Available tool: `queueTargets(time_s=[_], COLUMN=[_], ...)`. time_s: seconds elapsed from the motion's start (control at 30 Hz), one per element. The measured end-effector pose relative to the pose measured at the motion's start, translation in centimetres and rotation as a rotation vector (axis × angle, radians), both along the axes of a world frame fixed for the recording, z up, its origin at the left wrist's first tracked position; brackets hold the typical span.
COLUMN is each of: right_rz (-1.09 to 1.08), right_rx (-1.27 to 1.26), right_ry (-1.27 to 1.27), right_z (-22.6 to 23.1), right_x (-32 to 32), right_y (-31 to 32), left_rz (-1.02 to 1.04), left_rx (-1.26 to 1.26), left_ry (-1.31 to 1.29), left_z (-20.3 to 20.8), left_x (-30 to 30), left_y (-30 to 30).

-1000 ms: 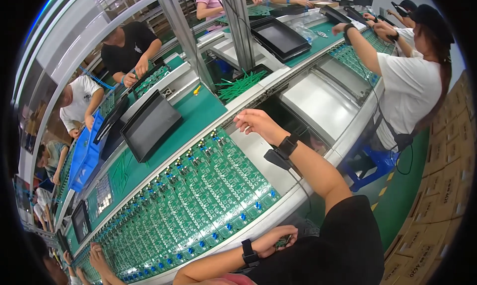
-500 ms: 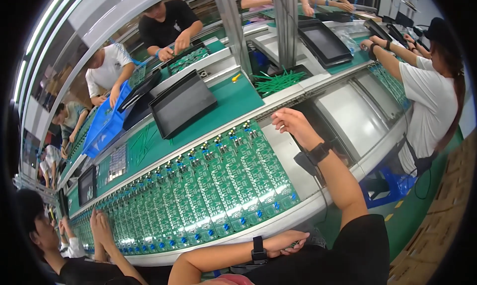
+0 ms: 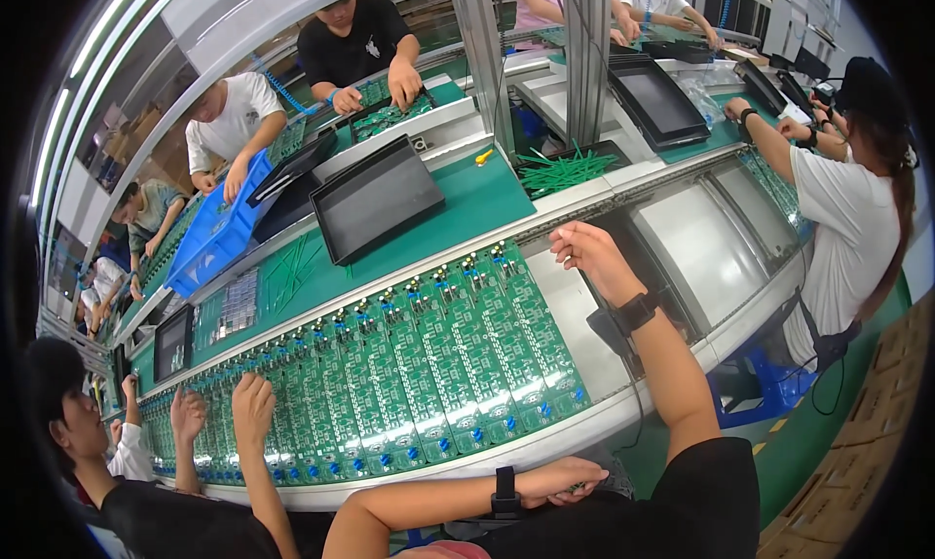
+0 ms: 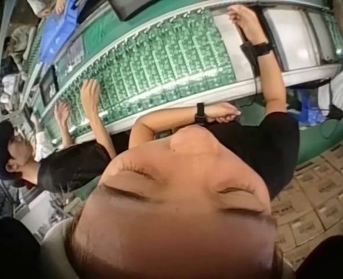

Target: The person picks up small green circuit boards from a tray and places them onto a larger panel on the assembly line. After filling the panel, they slide it along the line and move the tray aside.

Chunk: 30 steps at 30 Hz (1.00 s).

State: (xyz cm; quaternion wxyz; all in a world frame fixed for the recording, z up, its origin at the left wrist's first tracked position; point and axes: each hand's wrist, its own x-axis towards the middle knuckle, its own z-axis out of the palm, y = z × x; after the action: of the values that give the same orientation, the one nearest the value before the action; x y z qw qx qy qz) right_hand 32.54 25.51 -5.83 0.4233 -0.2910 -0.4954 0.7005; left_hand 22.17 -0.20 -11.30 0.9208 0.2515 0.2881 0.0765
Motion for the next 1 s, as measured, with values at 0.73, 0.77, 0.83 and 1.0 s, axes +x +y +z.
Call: queueTargets(time_s=[0.73, 0.77, 0.83, 1.0], right_rz=[0.016, 0.026, 0.029, 0.048], right_rx=[-0.003, -0.001, -0.003, 0.005], right_ry=[-0.028, -0.030, -0.039, -0.028], right_z=[-0.3, -0.4, -0.6, -0.5], right_x=[0.2, 0.2, 0.4, 0.6], right_y=[0.5, 0.5, 0.6, 0.6], left_rz=[-0.007, -0.008, -0.010, -0.005], left_rx=[-0.010, -0.014, -0.021, -0.025], left_ry=[0.018, 0.027, 0.042, 0.042], left_z=[0.2, 0.2, 0.2, 0.8], left_x=[0.0, 0.0, 0.1, 0.1], left_y=[0.2, 0.3, 0.4, 0.5])
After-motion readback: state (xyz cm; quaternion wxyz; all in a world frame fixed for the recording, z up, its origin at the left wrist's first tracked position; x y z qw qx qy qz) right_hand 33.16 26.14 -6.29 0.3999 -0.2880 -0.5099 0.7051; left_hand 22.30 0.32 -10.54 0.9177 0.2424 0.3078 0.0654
